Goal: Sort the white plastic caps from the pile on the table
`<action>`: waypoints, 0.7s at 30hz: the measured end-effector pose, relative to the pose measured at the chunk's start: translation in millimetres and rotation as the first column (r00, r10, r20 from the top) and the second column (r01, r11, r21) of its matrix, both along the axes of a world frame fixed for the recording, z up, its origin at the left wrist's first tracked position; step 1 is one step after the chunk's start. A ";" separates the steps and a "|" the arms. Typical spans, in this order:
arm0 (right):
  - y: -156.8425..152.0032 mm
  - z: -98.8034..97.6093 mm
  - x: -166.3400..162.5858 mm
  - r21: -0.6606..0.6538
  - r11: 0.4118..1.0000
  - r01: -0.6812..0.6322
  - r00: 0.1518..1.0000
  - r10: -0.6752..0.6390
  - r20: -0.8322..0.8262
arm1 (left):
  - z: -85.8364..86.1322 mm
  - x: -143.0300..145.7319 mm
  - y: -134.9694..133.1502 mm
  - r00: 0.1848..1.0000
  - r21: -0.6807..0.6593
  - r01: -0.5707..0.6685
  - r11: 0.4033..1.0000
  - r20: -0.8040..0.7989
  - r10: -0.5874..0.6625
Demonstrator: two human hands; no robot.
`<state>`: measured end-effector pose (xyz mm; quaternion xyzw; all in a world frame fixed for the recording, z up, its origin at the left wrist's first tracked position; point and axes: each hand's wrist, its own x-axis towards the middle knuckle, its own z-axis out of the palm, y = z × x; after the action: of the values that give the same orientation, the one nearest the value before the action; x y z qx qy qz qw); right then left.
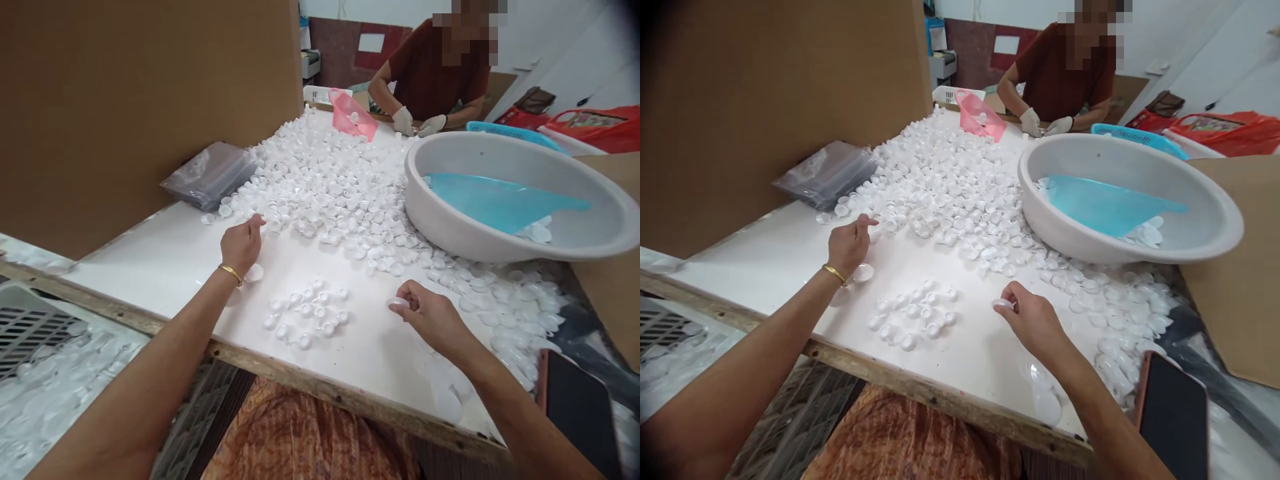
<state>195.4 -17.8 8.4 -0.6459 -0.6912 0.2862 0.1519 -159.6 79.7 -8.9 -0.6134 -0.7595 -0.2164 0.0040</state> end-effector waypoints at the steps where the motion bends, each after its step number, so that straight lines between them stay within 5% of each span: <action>1: 2.3 2.9 -10.4 -0.012 1.000 0.013 0.995 -0.014 -0.100 | 1.4 -1.9 2.0 0.999 0.008 -0.020 1.000 0.038 0.020; 4: 11.9 3.0 -50.9 0.040 0.998 -0.043 0.944 0.053 -0.327 | 10.3 -1.9 -1.0 0.999 -0.030 -0.005 1.000 0.033 0.006; 8: 28.4 -14.4 -99.4 0.238 0.957 -0.164 0.929 0.231 -0.290 | 21.3 21.5 -33.2 0.969 -0.060 0.212 0.975 0.141 -0.202; 11: 36.2 -28.2 -111.6 0.332 0.918 -0.215 0.925 0.301 -0.231 | 16.4 51.5 -58.9 0.880 -0.197 0.463 0.864 0.219 -0.422; 13: 38.7 -32.5 -108.7 0.373 0.915 -0.153 0.929 0.261 -0.262 | 8.3 69.4 -65.1 0.851 -0.251 0.525 0.813 0.183 -0.492; 17: 40.1 -28.3 -98.6 0.234 0.972 0.019 0.905 0.083 -0.417 | -3.5 86.0 -51.6 0.863 -0.280 0.504 0.817 0.135 -0.487; 21: 44.1 -19.5 -105.2 0.059 0.998 0.003 0.830 0.031 -0.557 | -1.9 78.7 -33.2 0.899 -0.276 0.437 0.856 0.153 -0.410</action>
<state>90.3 26.3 -11.0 -0.5247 -0.6296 0.4432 0.3631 -80.9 46.5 -10.8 -0.7483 -0.6294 -0.1196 -0.1718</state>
